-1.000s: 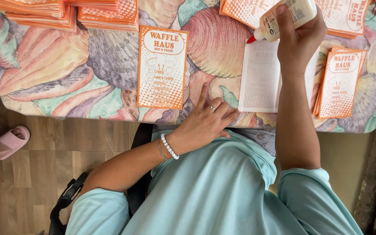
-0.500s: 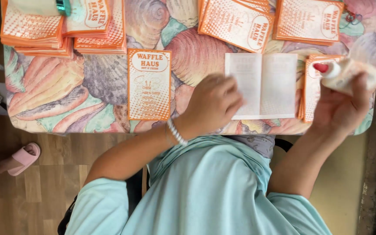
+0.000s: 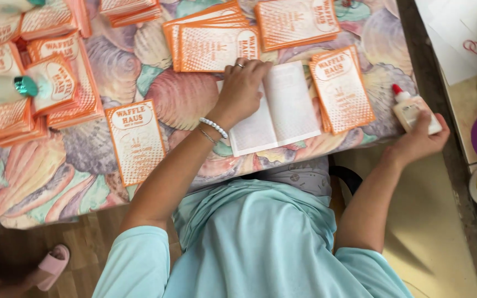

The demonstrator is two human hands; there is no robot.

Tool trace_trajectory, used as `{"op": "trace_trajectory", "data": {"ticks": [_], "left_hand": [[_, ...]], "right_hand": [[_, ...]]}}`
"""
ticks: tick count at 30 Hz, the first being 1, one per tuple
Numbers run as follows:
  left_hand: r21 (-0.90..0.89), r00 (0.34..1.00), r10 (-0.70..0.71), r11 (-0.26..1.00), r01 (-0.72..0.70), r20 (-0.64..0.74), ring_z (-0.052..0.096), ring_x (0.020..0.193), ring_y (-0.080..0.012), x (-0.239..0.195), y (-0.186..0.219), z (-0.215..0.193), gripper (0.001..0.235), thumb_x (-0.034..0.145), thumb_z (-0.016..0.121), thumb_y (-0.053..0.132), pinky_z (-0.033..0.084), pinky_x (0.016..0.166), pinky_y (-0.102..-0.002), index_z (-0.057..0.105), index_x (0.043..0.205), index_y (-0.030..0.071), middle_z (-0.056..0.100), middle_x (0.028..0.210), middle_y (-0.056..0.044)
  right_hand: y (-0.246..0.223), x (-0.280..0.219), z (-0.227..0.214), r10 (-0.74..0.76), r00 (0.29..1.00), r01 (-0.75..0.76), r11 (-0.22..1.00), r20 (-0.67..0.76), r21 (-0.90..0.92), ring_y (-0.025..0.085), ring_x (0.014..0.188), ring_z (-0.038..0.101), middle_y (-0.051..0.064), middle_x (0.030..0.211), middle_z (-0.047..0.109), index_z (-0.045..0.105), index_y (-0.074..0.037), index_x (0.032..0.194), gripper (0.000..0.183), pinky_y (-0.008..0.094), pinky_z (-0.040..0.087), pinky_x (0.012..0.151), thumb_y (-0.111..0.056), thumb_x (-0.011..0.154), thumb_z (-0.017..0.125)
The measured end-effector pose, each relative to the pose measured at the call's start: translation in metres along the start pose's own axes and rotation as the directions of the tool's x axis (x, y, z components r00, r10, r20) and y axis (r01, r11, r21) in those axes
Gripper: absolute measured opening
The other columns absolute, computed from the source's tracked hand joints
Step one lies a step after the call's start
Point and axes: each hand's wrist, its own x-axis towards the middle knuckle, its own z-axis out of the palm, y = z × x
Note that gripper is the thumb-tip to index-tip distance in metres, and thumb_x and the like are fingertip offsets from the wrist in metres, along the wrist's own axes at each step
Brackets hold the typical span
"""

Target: Applying glue to paper bags and folding them to complete the assembly process.

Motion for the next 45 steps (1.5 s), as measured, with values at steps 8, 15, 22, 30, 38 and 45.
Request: {"op": "trace_trajectory", "data": {"ticks": [8, 15, 22, 30, 38, 45], "left_hand": [[0.012, 0.995, 0.031, 0.999, -0.033, 0.094, 0.047, 0.118, -0.0335, 0.028, 0.008, 0.001, 0.073, 0.072, 0.086, 0.024, 0.038, 0.091, -0.048, 0.057, 0.139, 0.019, 0.061, 0.127, -0.002], [-0.2, 0.994, -0.008, 0.979, 0.029, 0.107, 0.053, 0.082, -0.0242, 0.014, -0.011, -0.003, 0.039, 0.058, 0.1, 0.027, 0.042, 0.069, -0.039, 0.07, 0.082, 0.02, 0.06, 0.081, 0.004], [-0.566, 0.98, 0.197, 0.81, -0.157, 0.01, 0.062, 0.112, -0.0267, -0.059, 0.005, -0.087, 0.024, 0.085, 0.08, 0.013, 0.05, 0.098, -0.042, 0.068, 0.105, 0.008, 0.06, 0.118, -0.008], [-0.656, 0.978, 0.208, 0.735, -0.17, -0.02, 0.073, 0.097, -0.0326, -0.109, 0.028, -0.116, 0.027, 0.083, 0.067, -0.013, 0.057, 0.09, -0.042, 0.077, 0.087, 0.012, 0.075, 0.104, -0.01], [-0.677, 0.976, 0.2, 0.706, -0.205, -0.087, 0.071, 0.108, -0.031, -0.133, 0.041, -0.141, 0.036, 0.081, 0.059, -0.014, 0.055, 0.094, -0.039, 0.077, 0.098, 0.012, 0.073, 0.114, -0.009], [-0.343, 0.991, 0.121, 0.934, -0.095, 0.054, 0.072, 0.091, -0.0421, -0.136, 0.063, -0.161, 0.055, 0.082, 0.08, 0.043, 0.055, 0.08, -0.055, 0.069, 0.119, 0.004, 0.075, 0.098, -0.018]], "right_hand": [[-0.015, -0.023, -0.001, -0.117, 0.987, 0.146, 0.942, 0.113, -0.302, 0.018, 0.095, 0.068, 0.004, 0.102, 0.062, 0.072, -0.009, 0.094, 0.014, 0.035, 0.057, 0.09, -0.018, 0.09, 0.081], [-0.044, -0.029, -0.012, 0.013, 0.968, 0.059, 0.96, 0.253, -0.275, 0.011, 0.091, 0.065, 0.0, 0.101, 0.068, 0.067, -0.012, 0.103, 0.012, 0.026, 0.056, 0.081, -0.023, 0.101, 0.071], [-0.101, -0.062, -0.01, -0.517, 0.824, 0.566, 0.764, 0.231, -0.309, 0.027, 0.098, 0.059, 0.014, 0.107, 0.061, 0.062, 0.0, 0.113, 0.023, 0.04, 0.047, 0.079, -0.017, 0.104, 0.073], [-0.122, -0.134, 0.026, -0.101, 0.259, 0.169, 0.984, 0.961, 0.058, 0.034, 0.115, 0.068, 0.022, 0.114, 0.071, 0.066, 0.005, 0.124, 0.027, 0.046, 0.049, 0.105, -0.005, 0.099, 0.069], [-0.146, -0.216, 0.056, 0.053, -0.323, 0.163, 0.987, 0.945, 0.0, 0.025, 0.096, 0.073, 0.016, 0.096, 0.078, 0.06, -0.003, 0.14, 0.059, 0.044, 0.055, 0.089, -0.016, 0.086, 0.08], [-0.238, -0.207, 0.074, -0.011, -0.419, 0.496, 0.835, 0.908, 0.238, 0.048, 0.088, 0.071, 0.022, 0.086, 0.076, 0.056, -0.002, 0.143, 0.06, 0.06, 0.056, 0.076, -0.017, 0.088, 0.075]]}}
